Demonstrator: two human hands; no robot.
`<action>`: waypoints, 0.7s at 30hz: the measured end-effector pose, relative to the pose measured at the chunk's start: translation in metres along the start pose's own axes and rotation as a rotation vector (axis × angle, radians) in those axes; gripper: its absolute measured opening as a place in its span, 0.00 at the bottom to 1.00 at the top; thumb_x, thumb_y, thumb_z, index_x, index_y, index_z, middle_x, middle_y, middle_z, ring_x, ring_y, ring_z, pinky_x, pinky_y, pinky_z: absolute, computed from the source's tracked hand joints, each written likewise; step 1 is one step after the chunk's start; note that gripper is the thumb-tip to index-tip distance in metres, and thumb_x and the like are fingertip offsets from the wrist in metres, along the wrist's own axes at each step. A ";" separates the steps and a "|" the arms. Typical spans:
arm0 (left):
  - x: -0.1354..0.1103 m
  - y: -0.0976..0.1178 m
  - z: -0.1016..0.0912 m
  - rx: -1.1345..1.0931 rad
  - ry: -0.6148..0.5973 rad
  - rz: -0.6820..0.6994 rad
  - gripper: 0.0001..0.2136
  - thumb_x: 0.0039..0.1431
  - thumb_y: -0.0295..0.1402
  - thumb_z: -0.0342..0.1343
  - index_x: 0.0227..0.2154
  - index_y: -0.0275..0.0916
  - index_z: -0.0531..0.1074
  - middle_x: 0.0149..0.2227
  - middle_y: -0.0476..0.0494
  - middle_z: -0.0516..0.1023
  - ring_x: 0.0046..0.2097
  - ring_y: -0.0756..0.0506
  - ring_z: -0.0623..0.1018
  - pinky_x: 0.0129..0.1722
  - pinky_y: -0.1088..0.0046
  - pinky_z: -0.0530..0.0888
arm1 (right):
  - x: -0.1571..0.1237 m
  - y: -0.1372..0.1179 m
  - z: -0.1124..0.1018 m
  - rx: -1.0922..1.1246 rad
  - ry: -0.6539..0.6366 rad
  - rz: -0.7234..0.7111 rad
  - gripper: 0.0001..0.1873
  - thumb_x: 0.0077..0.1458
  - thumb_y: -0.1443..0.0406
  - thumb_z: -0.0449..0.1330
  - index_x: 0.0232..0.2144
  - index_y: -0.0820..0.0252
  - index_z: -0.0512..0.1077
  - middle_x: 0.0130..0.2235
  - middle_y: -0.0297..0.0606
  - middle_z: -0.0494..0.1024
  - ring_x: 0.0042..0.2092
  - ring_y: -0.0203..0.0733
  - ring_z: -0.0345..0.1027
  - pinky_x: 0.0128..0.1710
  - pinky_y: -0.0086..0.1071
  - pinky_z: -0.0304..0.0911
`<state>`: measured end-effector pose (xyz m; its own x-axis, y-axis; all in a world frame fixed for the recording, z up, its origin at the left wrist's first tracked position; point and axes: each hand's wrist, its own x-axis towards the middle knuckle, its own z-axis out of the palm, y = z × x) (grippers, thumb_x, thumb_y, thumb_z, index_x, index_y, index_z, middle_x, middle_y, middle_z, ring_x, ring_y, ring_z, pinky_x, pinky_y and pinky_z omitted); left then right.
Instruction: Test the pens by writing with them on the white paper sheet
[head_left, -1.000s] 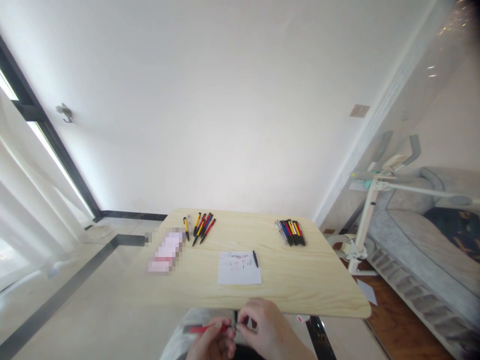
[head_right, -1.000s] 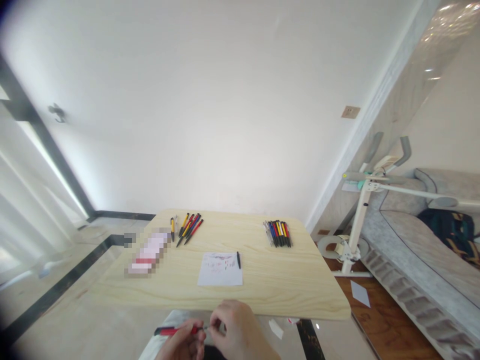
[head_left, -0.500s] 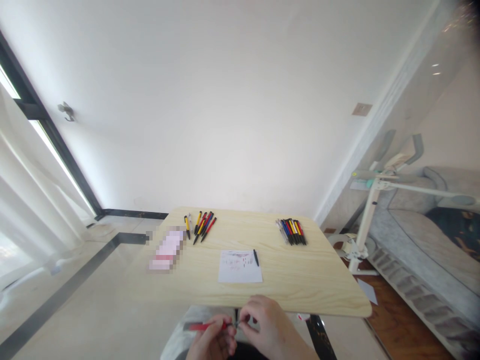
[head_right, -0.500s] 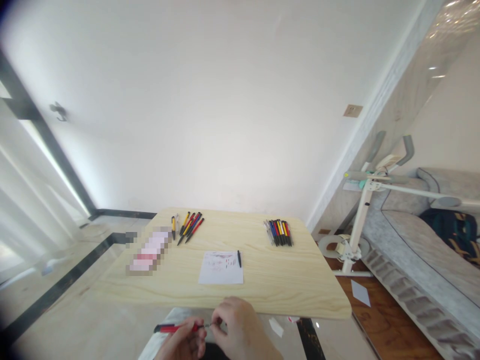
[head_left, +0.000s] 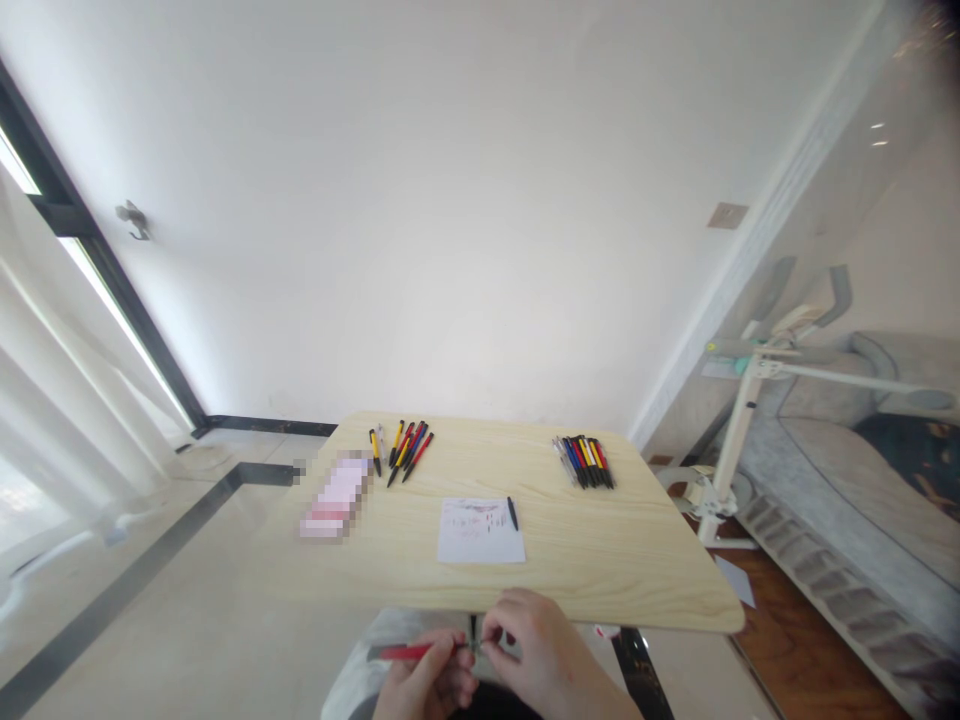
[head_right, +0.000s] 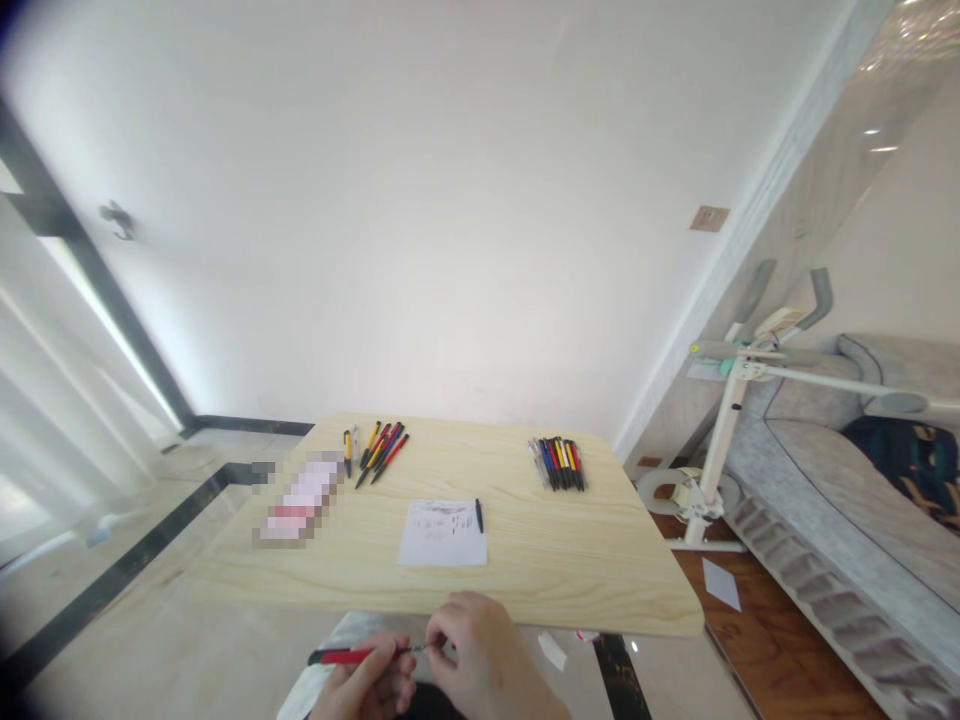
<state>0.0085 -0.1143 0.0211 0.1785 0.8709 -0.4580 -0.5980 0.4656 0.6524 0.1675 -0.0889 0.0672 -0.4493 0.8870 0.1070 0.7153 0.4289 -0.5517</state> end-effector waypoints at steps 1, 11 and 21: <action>0.000 0.000 0.001 -0.019 0.010 -0.003 0.14 0.37 0.39 0.66 0.24 0.33 0.73 0.21 0.45 0.76 0.21 0.49 0.74 0.22 0.75 0.67 | 0.000 0.000 0.000 0.003 0.000 0.000 0.06 0.46 0.72 0.56 0.24 0.57 0.69 0.27 0.30 0.72 0.32 0.34 0.64 0.31 0.25 0.51; -0.004 0.007 0.007 0.025 0.028 0.054 0.17 0.36 0.41 0.66 0.26 0.32 0.74 0.21 0.43 0.77 0.21 0.48 0.74 0.22 0.74 0.68 | 0.000 0.000 -0.002 0.060 0.020 0.023 0.05 0.47 0.71 0.56 0.24 0.58 0.68 0.28 0.30 0.72 0.32 0.33 0.64 0.32 0.25 0.51; -0.005 0.005 0.008 0.172 0.035 0.153 0.14 0.37 0.42 0.64 0.23 0.37 0.73 0.20 0.48 0.75 0.20 0.49 0.72 0.22 0.73 0.67 | -0.002 -0.002 -0.005 0.106 0.013 0.029 0.04 0.49 0.71 0.55 0.26 0.58 0.69 0.28 0.30 0.72 0.32 0.33 0.64 0.32 0.25 0.52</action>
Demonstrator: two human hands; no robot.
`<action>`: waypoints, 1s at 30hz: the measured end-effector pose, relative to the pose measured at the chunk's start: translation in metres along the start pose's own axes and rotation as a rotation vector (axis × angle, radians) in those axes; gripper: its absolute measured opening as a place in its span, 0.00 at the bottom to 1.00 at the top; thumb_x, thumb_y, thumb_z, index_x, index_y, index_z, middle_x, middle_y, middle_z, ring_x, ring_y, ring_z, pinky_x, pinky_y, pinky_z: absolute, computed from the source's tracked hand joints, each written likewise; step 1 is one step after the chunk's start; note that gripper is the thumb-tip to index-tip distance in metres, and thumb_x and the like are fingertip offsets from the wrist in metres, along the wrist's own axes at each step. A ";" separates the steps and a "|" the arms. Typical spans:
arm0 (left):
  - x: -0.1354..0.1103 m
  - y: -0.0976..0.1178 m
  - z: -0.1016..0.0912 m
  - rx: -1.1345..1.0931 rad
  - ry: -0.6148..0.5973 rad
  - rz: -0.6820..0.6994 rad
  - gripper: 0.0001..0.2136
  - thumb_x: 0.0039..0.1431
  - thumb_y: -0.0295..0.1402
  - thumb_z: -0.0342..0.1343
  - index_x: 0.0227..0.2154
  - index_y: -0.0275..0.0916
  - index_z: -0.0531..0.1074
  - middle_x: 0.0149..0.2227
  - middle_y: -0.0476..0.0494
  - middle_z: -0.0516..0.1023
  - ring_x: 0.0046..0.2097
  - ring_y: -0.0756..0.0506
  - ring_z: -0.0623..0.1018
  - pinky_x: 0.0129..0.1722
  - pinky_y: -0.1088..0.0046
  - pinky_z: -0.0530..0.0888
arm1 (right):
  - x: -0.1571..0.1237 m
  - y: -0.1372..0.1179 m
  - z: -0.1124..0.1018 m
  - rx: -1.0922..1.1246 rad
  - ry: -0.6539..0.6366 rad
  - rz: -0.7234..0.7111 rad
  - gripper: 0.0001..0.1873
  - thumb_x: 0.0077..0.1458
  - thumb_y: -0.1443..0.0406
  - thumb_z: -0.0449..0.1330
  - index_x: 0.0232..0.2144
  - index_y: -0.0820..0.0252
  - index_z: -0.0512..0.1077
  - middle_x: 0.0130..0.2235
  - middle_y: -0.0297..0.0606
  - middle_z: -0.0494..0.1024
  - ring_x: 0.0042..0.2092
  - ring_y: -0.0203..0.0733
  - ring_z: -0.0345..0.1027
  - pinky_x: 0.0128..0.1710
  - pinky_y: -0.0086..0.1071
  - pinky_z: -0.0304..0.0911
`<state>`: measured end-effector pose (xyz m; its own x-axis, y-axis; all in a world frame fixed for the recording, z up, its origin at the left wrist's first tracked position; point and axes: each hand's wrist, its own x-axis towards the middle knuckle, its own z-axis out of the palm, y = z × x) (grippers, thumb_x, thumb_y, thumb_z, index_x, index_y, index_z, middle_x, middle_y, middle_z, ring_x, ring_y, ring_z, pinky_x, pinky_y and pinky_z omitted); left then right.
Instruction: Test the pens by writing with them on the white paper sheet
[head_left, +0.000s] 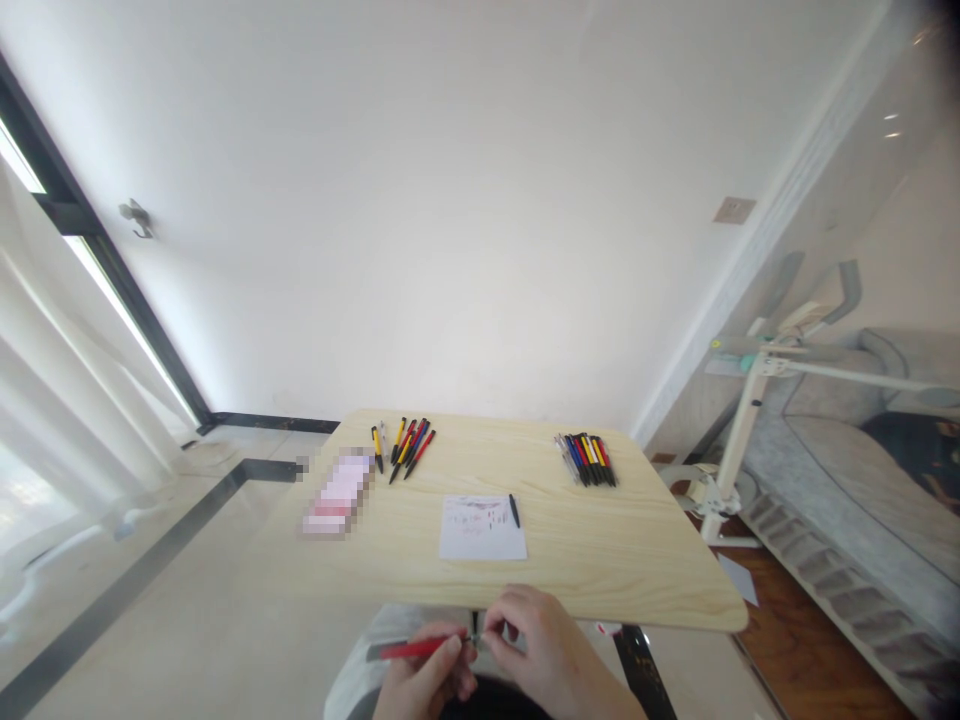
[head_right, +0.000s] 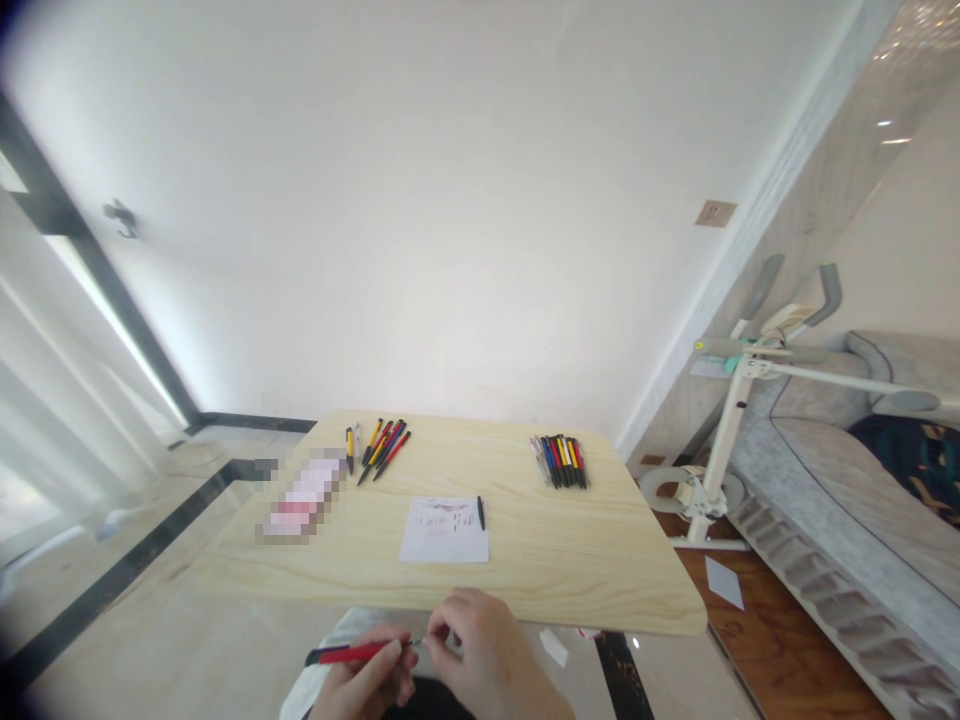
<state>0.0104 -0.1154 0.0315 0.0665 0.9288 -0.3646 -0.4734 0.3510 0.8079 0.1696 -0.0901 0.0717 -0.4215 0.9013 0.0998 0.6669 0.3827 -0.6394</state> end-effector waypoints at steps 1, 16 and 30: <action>0.000 0.000 -0.001 0.009 0.000 0.009 0.13 0.37 0.41 0.64 0.23 0.37 0.73 0.20 0.48 0.75 0.20 0.49 0.72 0.22 0.73 0.68 | 0.000 0.000 0.000 0.003 -0.006 -0.002 0.05 0.49 0.70 0.55 0.26 0.58 0.69 0.28 0.30 0.72 0.32 0.33 0.63 0.31 0.24 0.52; 0.003 -0.007 -0.010 0.194 -0.054 0.119 0.12 0.46 0.42 0.59 0.20 0.37 0.70 0.17 0.50 0.74 0.20 0.49 0.71 0.22 0.76 0.66 | -0.001 -0.006 -0.002 0.040 -0.053 0.014 0.05 0.53 0.69 0.53 0.27 0.58 0.68 0.29 0.30 0.71 0.32 0.33 0.63 0.31 0.24 0.52; -0.005 0.009 -0.002 0.320 -0.028 0.176 0.13 0.48 0.37 0.56 0.13 0.39 0.68 0.14 0.51 0.71 0.20 0.49 0.69 0.23 0.76 0.66 | -0.001 -0.012 -0.004 0.022 -0.070 -0.009 0.06 0.53 0.69 0.54 0.29 0.57 0.70 0.29 0.31 0.72 0.33 0.34 0.64 0.32 0.25 0.54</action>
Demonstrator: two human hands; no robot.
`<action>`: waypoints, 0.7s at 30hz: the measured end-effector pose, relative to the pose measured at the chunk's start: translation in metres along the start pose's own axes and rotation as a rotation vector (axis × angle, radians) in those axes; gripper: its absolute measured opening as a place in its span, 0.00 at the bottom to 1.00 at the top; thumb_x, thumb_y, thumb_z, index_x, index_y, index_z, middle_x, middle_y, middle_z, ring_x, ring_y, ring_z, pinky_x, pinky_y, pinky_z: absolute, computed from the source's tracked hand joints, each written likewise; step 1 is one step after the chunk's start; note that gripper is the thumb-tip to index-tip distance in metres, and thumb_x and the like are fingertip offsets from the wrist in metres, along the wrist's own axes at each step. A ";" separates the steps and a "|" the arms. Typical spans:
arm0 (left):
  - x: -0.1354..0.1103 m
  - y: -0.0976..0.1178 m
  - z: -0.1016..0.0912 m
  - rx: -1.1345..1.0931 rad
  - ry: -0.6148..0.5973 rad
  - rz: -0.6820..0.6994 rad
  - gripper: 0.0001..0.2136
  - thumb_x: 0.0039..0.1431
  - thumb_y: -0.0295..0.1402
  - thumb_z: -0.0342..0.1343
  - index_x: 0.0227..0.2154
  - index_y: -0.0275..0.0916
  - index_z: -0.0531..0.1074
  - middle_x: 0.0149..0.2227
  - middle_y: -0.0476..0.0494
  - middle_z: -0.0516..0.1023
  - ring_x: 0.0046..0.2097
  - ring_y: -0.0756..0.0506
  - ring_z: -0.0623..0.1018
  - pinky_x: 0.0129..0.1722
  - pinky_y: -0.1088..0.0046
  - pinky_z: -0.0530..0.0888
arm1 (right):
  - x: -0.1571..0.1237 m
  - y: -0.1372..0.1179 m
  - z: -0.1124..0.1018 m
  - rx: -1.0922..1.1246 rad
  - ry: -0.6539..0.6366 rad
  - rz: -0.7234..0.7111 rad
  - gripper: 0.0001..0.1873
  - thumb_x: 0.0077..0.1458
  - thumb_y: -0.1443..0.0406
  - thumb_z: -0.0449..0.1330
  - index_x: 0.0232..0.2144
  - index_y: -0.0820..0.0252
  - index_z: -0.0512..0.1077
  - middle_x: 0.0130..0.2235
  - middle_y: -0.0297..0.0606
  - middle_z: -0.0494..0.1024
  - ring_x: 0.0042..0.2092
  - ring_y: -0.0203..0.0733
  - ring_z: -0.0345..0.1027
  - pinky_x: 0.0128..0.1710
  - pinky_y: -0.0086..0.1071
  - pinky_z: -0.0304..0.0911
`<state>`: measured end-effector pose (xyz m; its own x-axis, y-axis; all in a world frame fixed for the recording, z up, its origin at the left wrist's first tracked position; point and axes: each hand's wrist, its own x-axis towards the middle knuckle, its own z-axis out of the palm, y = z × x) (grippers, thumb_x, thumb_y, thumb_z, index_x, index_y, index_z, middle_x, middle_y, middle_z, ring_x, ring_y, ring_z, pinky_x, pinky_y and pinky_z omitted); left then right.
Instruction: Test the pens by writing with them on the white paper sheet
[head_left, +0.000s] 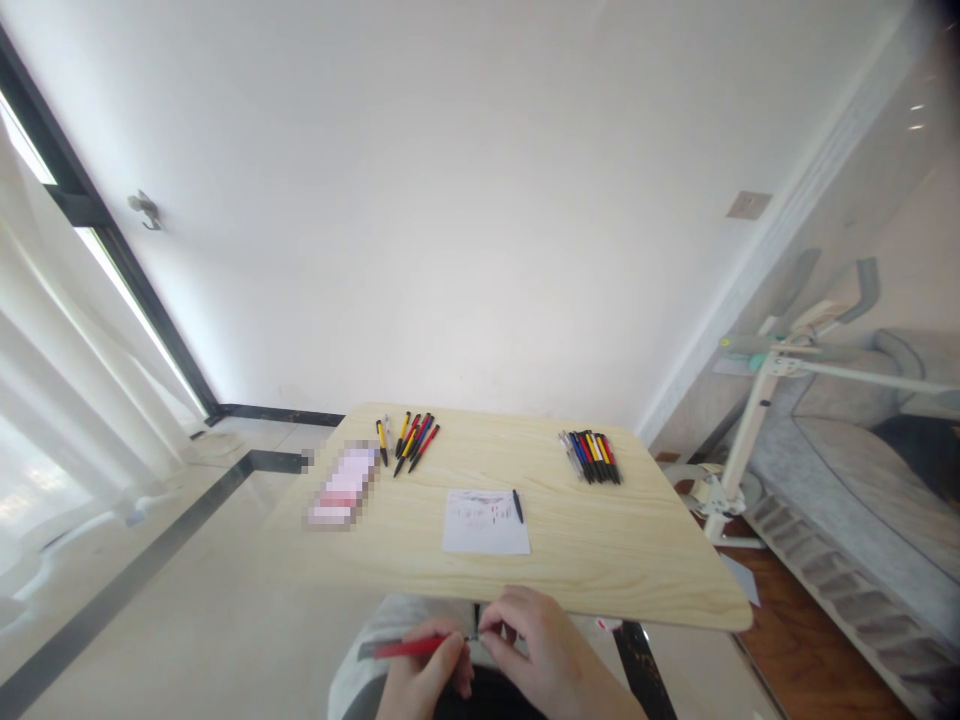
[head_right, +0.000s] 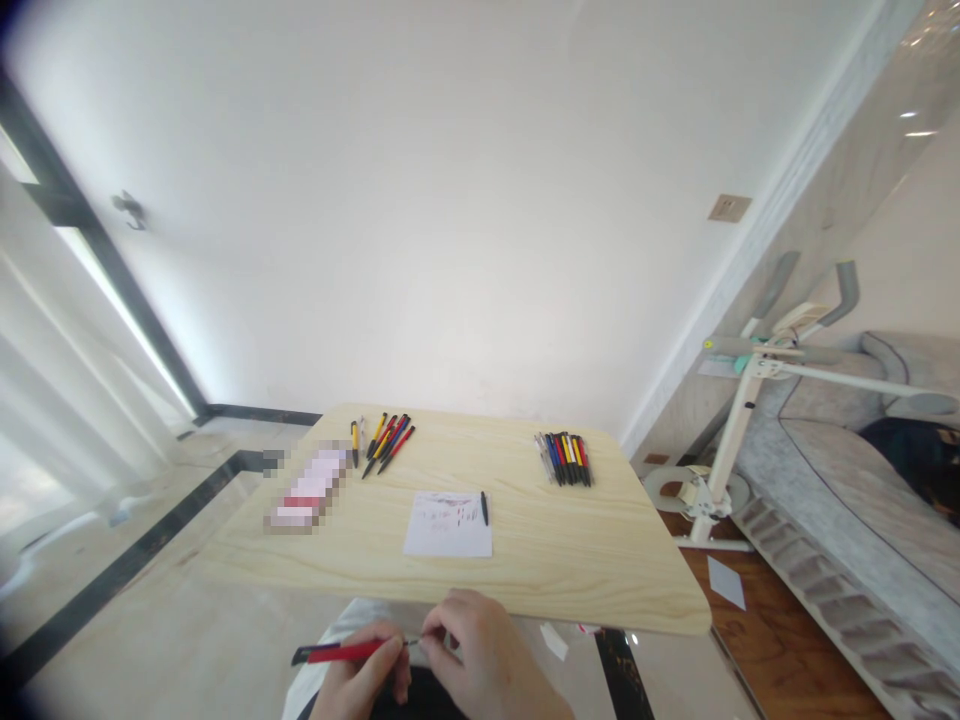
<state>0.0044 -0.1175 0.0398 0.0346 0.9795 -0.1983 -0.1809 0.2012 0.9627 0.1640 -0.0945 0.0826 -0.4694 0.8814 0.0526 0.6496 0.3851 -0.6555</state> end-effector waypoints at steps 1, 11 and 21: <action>0.000 0.000 0.000 0.002 0.004 0.001 0.12 0.47 0.37 0.56 0.13 0.39 0.68 0.14 0.51 0.70 0.20 0.49 0.69 0.23 0.76 0.66 | 0.000 0.000 0.000 -0.007 -0.007 -0.010 0.06 0.53 0.68 0.53 0.28 0.57 0.71 0.29 0.32 0.72 0.33 0.35 0.64 0.32 0.25 0.54; 0.003 -0.006 -0.003 0.024 0.051 0.032 0.11 0.47 0.35 0.55 0.13 0.39 0.67 0.13 0.52 0.68 0.18 0.50 0.67 0.22 0.76 0.64 | 0.000 0.002 0.001 -0.007 -0.022 -0.013 0.06 0.53 0.68 0.54 0.28 0.57 0.71 0.30 0.32 0.73 0.34 0.35 0.64 0.33 0.26 0.55; 0.006 -0.009 -0.009 0.062 0.059 0.070 0.14 0.51 0.34 0.52 0.13 0.39 0.66 0.14 0.52 0.68 0.20 0.50 0.68 0.23 0.77 0.64 | -0.001 0.007 -0.004 -0.021 0.030 0.022 0.04 0.51 0.70 0.56 0.28 0.57 0.70 0.30 0.32 0.72 0.33 0.35 0.64 0.34 0.26 0.55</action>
<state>-0.0026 -0.1140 0.0279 -0.0342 0.9897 -0.1392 -0.1199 0.1342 0.9837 0.1713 -0.0914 0.0813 -0.4371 0.8974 0.0608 0.6722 0.3708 -0.6409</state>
